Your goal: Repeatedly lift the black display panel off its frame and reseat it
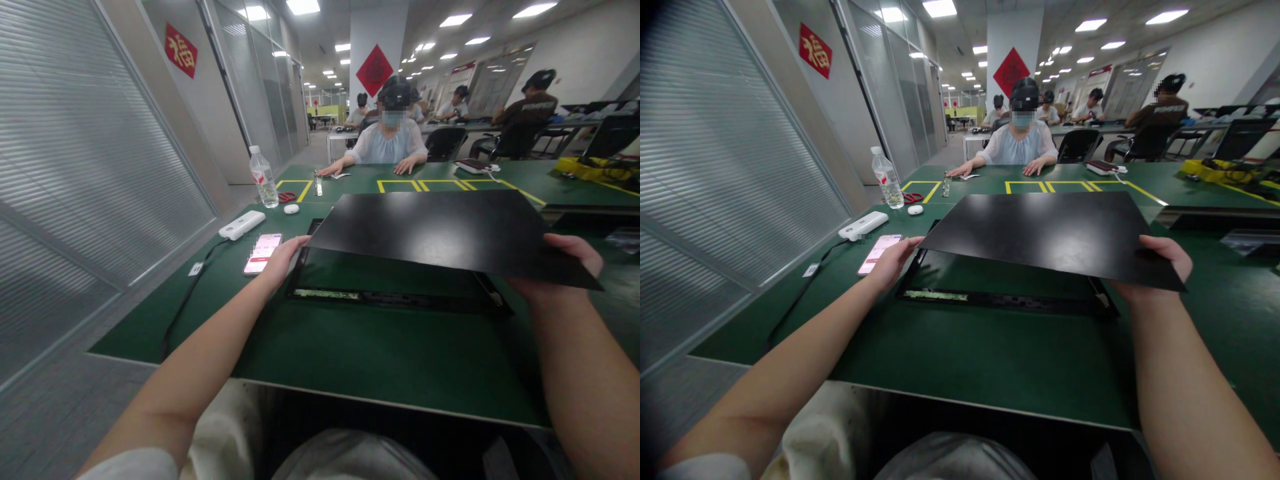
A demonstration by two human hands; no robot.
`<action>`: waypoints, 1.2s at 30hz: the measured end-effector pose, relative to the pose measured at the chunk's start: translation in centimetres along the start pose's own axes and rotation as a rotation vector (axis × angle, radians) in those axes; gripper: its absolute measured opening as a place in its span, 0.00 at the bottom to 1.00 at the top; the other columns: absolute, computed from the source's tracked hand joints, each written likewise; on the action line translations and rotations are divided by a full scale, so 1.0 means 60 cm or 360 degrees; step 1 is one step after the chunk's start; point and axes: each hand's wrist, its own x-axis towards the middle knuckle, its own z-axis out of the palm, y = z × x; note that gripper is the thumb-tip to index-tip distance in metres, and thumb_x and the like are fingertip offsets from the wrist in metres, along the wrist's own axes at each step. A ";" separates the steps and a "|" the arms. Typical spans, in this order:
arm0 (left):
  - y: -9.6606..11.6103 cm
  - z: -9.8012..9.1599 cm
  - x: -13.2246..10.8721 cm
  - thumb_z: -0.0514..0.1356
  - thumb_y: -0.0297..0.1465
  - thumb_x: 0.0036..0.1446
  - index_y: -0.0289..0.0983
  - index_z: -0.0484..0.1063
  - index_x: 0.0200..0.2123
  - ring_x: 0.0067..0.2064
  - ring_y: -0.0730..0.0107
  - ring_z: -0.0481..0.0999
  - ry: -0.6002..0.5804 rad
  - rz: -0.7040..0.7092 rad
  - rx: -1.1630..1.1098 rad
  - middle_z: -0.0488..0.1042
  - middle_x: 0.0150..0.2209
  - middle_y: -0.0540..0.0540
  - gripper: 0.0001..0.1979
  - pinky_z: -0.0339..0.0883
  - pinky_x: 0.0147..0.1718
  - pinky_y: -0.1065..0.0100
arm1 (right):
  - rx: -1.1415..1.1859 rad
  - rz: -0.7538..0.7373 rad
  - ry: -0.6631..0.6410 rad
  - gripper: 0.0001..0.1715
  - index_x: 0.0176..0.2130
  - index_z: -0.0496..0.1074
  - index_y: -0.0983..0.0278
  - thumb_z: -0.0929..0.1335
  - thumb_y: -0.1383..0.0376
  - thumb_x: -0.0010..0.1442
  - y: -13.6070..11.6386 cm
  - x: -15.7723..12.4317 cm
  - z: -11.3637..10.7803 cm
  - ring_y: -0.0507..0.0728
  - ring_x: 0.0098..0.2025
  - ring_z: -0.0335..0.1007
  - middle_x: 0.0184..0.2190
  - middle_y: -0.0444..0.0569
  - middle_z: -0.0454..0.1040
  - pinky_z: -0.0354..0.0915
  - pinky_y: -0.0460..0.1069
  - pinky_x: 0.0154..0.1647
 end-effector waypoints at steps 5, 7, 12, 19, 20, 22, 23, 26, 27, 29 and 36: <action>-0.014 -0.010 -0.003 0.70 0.47 0.51 0.39 0.83 0.48 0.66 0.34 0.69 -0.0198 0.0098 0.0597 0.81 0.57 0.36 0.25 0.53 0.69 0.41 | 0.0304 -0.0295 0.0049 0.20 0.37 0.72 0.61 0.65 0.70 0.39 0.001 0.004 0.009 0.57 0.37 0.78 0.36 0.45 0.77 0.77 0.52 0.36; -0.019 -0.009 -0.004 0.71 0.45 0.47 0.37 0.82 0.50 0.71 0.33 0.63 -0.0298 0.0154 0.0777 0.78 0.61 0.34 0.28 0.47 0.71 0.41 | 0.0363 -0.0351 0.0066 0.20 0.35 0.70 0.60 0.64 0.71 0.38 0.003 0.011 0.006 0.56 0.35 0.76 0.35 0.44 0.75 0.77 0.52 0.35; -0.030 -0.008 -0.005 0.68 0.46 0.53 0.38 0.76 0.58 0.74 0.34 0.57 -0.0441 0.0262 0.1078 0.72 0.66 0.33 0.32 0.46 0.72 0.39 | 0.0156 -0.0485 0.0218 0.13 0.30 0.64 0.59 0.63 0.68 0.39 -0.002 0.046 -0.031 0.58 0.37 0.75 0.35 0.47 0.70 0.76 0.52 0.33; -0.036 -0.013 -0.002 0.66 0.45 0.56 0.37 0.76 0.59 0.73 0.33 0.57 -0.0481 0.0328 0.1212 0.72 0.66 0.32 0.30 0.48 0.71 0.38 | -0.0030 -0.0580 0.0501 0.11 0.28 0.57 0.58 0.65 0.63 0.42 -0.008 0.081 -0.081 0.55 0.34 0.70 0.34 0.47 0.65 0.69 0.48 0.25; -0.037 -0.013 -0.002 0.66 0.45 0.56 0.38 0.77 0.59 0.73 0.34 0.57 -0.0482 0.0333 0.1217 0.72 0.66 0.33 0.29 0.48 0.71 0.38 | -0.0030 -0.0578 0.0524 0.11 0.29 0.57 0.58 0.65 0.63 0.42 -0.008 0.082 -0.083 0.55 0.33 0.70 0.34 0.47 0.64 0.68 0.48 0.24; -0.037 -0.014 -0.002 0.66 0.45 0.56 0.40 0.78 0.58 0.73 0.34 0.58 -0.0484 0.0339 0.1226 0.73 0.66 0.35 0.28 0.48 0.71 0.38 | -0.0030 -0.0569 0.0567 0.10 0.29 0.58 0.58 0.65 0.63 0.43 -0.007 0.082 -0.083 0.54 0.33 0.69 0.34 0.47 0.64 0.66 0.47 0.23; -0.037 -0.014 -0.002 0.66 0.46 0.56 0.40 0.78 0.57 0.73 0.34 0.58 -0.0486 0.0340 0.1231 0.73 0.66 0.35 0.28 0.48 0.71 0.38 | -0.0029 -0.0563 0.0587 0.10 0.29 0.59 0.58 0.65 0.63 0.43 -0.006 0.081 -0.083 0.54 0.33 0.69 0.34 0.47 0.65 0.65 0.46 0.22; -0.036 -0.015 -0.001 0.65 0.47 0.57 0.38 0.78 0.57 0.73 0.33 0.58 -0.0491 0.0338 0.1248 0.72 0.66 0.33 0.28 0.48 0.71 0.38 | -0.0022 -0.0541 0.0644 0.09 0.29 0.59 0.59 0.65 0.64 0.43 -0.002 0.078 -0.081 0.54 0.33 0.70 0.34 0.47 0.65 0.67 0.46 0.23; -0.036 -0.015 -0.001 0.65 0.48 0.57 0.38 0.78 0.57 0.73 0.33 0.57 -0.0493 0.0336 0.1252 0.72 0.67 0.33 0.29 0.48 0.71 0.38 | -0.0021 -0.0528 0.0657 0.09 0.29 0.60 0.59 0.64 0.65 0.43 0.000 0.078 -0.080 0.54 0.33 0.70 0.34 0.46 0.65 0.68 0.47 0.24; -0.036 -0.015 -0.001 0.65 0.48 0.57 0.38 0.78 0.58 0.73 0.34 0.57 -0.0492 0.0331 0.1257 0.72 0.67 0.33 0.30 0.49 0.70 0.38 | -0.0025 -0.0494 0.0679 0.09 0.29 0.60 0.59 0.64 0.66 0.43 0.006 0.078 -0.080 0.54 0.33 0.70 0.32 0.46 0.65 0.68 0.47 0.24; -0.035 -0.013 -0.001 0.66 0.48 0.56 0.39 0.78 0.57 0.74 0.33 0.57 -0.0481 0.0323 0.1244 0.73 0.66 0.34 0.29 0.50 0.70 0.38 | -0.0077 -0.0362 0.0802 0.08 0.27 0.59 0.60 0.65 0.70 0.50 0.029 0.097 -0.097 0.52 0.31 0.69 0.29 0.44 0.63 0.67 0.46 0.24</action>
